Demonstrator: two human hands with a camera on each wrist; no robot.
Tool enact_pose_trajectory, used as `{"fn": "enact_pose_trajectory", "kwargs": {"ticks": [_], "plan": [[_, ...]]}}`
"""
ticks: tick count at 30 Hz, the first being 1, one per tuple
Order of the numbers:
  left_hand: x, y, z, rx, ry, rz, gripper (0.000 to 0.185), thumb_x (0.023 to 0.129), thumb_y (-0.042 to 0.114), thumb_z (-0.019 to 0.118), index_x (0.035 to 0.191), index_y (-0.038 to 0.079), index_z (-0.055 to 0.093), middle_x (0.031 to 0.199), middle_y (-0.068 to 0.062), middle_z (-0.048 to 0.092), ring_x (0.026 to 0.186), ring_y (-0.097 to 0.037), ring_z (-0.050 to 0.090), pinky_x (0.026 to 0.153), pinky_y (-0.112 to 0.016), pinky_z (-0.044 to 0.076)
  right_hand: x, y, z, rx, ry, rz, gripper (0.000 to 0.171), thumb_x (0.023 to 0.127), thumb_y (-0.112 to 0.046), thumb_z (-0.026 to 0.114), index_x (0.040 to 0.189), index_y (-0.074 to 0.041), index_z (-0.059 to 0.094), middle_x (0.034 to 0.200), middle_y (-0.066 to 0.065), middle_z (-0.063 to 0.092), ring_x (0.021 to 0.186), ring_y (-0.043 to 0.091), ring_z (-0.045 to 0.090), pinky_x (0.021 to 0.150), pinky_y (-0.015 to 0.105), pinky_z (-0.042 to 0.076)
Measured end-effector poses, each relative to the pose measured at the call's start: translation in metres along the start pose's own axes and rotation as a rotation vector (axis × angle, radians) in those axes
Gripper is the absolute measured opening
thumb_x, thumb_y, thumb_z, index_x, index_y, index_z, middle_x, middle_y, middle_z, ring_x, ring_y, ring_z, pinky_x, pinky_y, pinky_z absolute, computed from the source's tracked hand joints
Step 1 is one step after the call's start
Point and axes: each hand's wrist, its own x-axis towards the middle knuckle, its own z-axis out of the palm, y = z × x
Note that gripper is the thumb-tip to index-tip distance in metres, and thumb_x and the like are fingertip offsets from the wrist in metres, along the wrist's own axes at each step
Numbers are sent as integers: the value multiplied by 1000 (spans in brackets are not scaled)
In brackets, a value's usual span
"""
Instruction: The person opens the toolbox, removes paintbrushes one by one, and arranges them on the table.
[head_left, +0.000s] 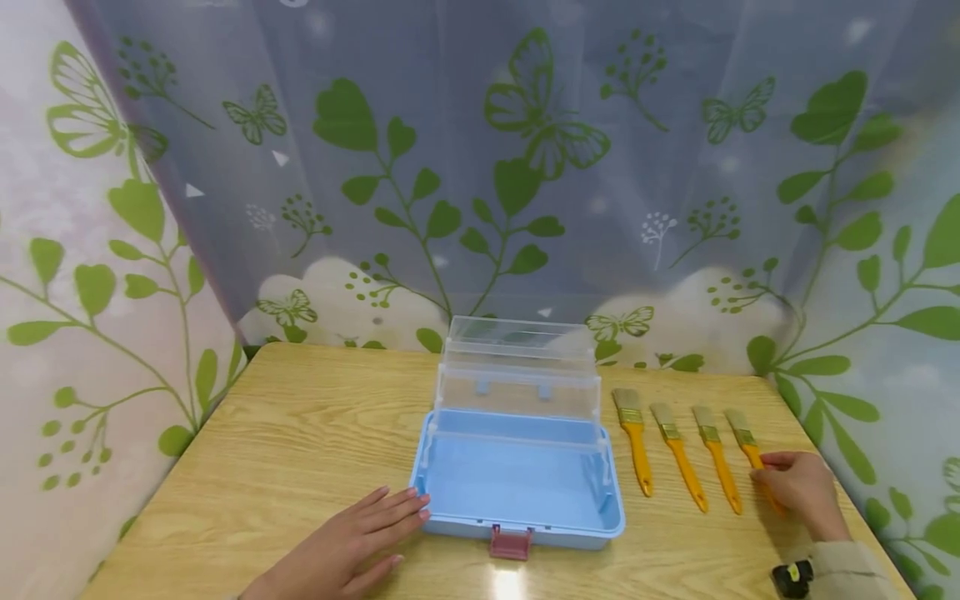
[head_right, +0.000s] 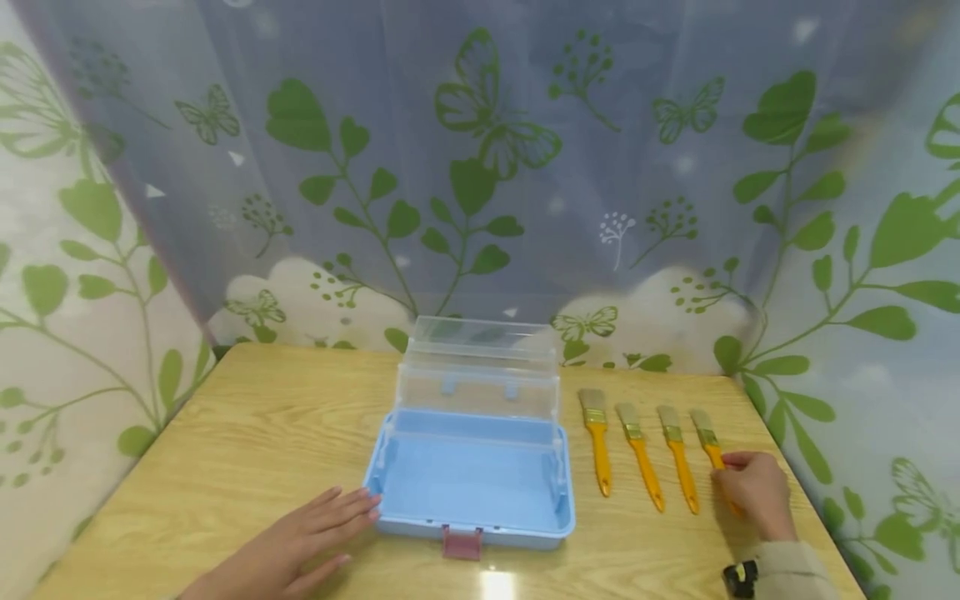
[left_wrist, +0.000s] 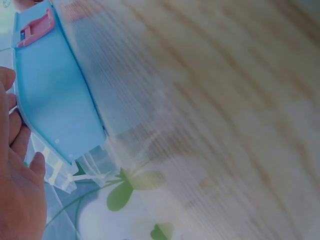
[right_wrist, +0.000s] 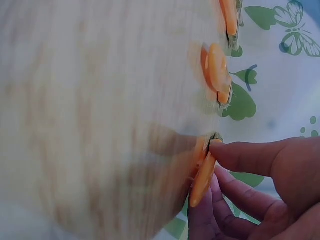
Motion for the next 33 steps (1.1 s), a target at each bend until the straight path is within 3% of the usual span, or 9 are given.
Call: {"fn": "enact_pose_trajectory", "kwargs": {"ticks": [5, 15, 24, 33], "plan": [[1, 0, 0, 1, -5, -6, 56, 104, 24, 60, 154, 3, 44, 158, -13, 45, 149, -23, 39, 127, -25, 5, -1, -3, -2, -16, 1, -24, 41, 86, -13, 73, 111, 19, 67, 87, 20, 74, 73, 21, 64, 61, 31, 51], [3, 0, 1, -1, 1, -10, 59, 101, 22, 64, 154, 3, 44, 158, -13, 45, 149, -24, 39, 128, -26, 5, 0, -2, -3, -18, 8, -36, 42, 86, -14, 75, 108, 19, 67, 86, 20, 74, 66, 10, 59, 58, 28, 49], [3, -1, 2, 4, -9, -21, 62, 100, 21, 65, 155, 6, 43, 159, -11, 45, 149, -22, 39, 127, -25, 5, 4, 0, -4, 8, -7, -19, 44, 86, -16, 75, 112, 19, 66, 84, 15, 74, 68, 10, 59, 58, 29, 49], [3, -2, 2, 2, 14, 5, 61, 98, 19, 67, 154, 4, 44, 157, -12, 47, 146, -25, 43, 128, -26, 7, 3, 1, -4, -6, -18, -14, 44, 86, -18, 76, 110, 18, 68, 92, 23, 74, 73, 16, 64, 61, 30, 51]]}}
